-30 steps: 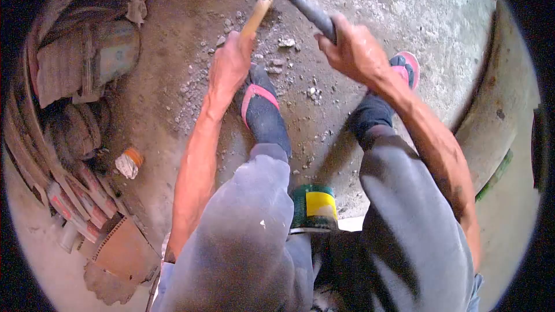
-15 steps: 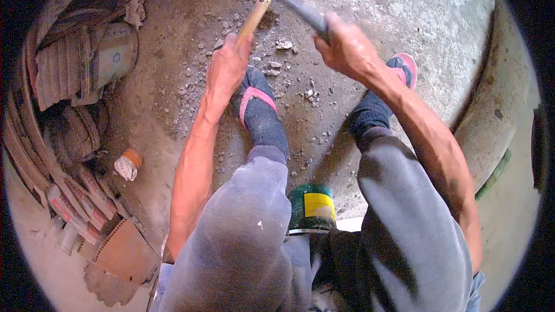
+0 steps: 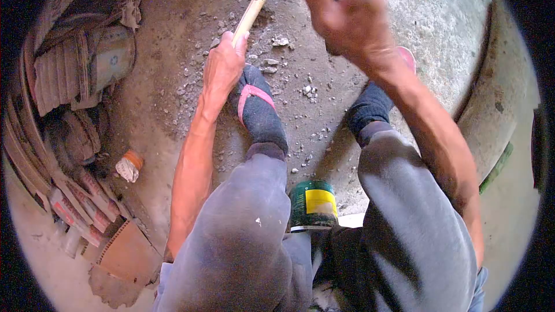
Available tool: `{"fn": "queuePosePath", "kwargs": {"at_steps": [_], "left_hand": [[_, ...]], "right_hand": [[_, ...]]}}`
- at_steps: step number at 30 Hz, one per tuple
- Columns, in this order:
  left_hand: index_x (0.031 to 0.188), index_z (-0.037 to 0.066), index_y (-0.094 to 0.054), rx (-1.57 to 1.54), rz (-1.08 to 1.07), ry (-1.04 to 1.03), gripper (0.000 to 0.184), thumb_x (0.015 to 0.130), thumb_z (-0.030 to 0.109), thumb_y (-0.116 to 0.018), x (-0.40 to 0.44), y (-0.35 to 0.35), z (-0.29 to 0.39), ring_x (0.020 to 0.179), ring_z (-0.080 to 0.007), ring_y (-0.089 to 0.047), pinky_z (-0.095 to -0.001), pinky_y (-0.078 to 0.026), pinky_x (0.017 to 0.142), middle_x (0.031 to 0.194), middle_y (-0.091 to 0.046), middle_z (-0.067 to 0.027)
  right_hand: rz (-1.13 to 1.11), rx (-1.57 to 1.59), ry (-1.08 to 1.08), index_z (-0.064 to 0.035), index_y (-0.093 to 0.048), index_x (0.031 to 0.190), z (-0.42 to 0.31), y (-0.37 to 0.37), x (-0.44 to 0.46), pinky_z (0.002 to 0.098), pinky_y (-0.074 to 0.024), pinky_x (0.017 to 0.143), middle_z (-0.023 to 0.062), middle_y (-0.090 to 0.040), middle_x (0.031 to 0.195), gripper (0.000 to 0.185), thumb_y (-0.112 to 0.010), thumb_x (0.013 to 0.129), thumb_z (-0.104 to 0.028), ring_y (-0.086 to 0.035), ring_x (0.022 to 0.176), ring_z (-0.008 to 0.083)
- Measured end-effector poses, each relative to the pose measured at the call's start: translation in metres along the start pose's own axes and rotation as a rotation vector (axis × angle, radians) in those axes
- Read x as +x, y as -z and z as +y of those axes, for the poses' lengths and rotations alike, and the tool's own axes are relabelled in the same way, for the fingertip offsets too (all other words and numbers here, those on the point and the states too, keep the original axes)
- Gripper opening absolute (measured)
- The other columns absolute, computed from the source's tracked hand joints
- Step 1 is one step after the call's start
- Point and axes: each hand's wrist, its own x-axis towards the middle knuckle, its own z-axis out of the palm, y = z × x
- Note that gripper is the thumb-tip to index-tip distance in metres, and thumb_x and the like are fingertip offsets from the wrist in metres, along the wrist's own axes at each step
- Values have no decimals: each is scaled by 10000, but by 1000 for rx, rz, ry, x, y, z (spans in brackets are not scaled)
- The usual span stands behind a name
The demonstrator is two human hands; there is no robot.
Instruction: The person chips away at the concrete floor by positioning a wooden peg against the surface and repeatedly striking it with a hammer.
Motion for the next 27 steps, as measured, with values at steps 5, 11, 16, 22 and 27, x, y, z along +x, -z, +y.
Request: {"fn": "queuePosePath", "kwargs": {"at_steps": [5, 11, 16, 22, 27], "left_hand": [[1021, 15, -555, 11, 32, -41, 435, 1001, 439, -466, 2, -4, -4, 858, -534, -612, -598, -471, 709, 850, -642, -333], [1006, 17, -579, 43, 10, 2, 433, 1007, 435, -464, 2, -1, 1, 867, -511, -607, -562, -467, 698, 884, -640, -299], [983, 0, -594, 30, -22, -63, 458, 1009, 436, -457, 15, 10, -4, 873, -503, -605, -545, -467, 722, 897, -637, -303], [958, -30, -608, 94, -106, -163, 520, 1011, 456, -429, 36, 22, -10, 807, -475, -614, -512, -471, 711, 856, -636, -287], [896, -58, -647, 51, -329, -178, 537, 990, 431, -446, 68, 57, 2, 863, -475, -626, -503, -471, 770, 870, -632, -316]], "right_hand": [[-598, -234, -334, 4, -560, 1012, 67, -12, -59, 532, -486, 676, 296, -631, 777, 328, -638, 897, -292, -647, 769, 471], [-664, -253, -554, 6, -564, 1018, 74, -4, -86, 528, -474, 722, 288, -640, 808, 363, -625, 899, -332, -647, 811, 470], [-692, -226, -634, 25, -516, 1030, 84, -7, -96, 564, -488, 762, 306, -651, 863, 359, -622, 883, -285, -643, 863, 486], [-713, -220, -636, 11, -524, 1040, 89, -6, -97, 544, -484, 771, 291, -649, 861, 362, -626, 888, -301, -646, 879, 466], [-679, -228, -648, -11, -547, 1030, 91, -8, -101, 512, -466, 758, 265, -641, 843, 352, -627, 903, -329, -648, 863, 439]]}}
